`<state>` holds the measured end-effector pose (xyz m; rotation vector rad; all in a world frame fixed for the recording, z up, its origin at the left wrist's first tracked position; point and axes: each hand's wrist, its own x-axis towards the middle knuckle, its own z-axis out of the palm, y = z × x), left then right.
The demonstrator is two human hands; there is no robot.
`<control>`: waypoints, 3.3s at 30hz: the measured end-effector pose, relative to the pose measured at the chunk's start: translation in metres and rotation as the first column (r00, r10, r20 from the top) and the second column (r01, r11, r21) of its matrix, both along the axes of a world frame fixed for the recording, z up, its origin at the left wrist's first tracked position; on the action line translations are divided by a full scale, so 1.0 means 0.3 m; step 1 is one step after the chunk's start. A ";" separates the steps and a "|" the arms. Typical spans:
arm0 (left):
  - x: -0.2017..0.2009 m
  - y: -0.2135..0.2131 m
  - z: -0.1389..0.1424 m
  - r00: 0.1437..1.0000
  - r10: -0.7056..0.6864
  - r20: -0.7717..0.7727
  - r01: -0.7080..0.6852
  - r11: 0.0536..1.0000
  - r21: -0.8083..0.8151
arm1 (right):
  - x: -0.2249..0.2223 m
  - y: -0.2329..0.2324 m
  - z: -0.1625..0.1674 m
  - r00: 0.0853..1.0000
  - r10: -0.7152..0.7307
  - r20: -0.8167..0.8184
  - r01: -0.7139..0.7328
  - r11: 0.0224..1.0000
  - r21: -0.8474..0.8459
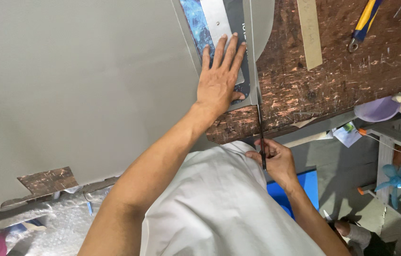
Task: The person places a rectangular template on a large sheet of gray fabric and uses a ruler and white pencil to mark a straight line. Then they use scissors to cut along the marked line, separating a piece of fabric. The cut piece is set aside on the table.
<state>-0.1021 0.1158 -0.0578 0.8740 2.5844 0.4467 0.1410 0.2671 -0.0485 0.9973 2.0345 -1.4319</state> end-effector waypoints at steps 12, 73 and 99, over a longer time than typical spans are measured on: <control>-0.007 0.003 -0.002 1.000 -0.007 0.015 0.008 1.000 -0.019 | -0.041 -0.006 0.025 0.999 -0.036 0.001 0.036 0.997 -0.072; -0.035 -0.004 0.026 0.998 -0.062 -0.032 0.058 0.992 -0.110 | -0.412 0.010 0.058 0.991 -0.013 -0.132 -0.010 0.985 -0.170; -0.039 0.006 0.013 0.997 -0.060 -0.043 0.056 0.994 -0.099 | -0.595 0.057 -0.018 0.973 -0.039 -0.226 -0.008 0.979 -0.203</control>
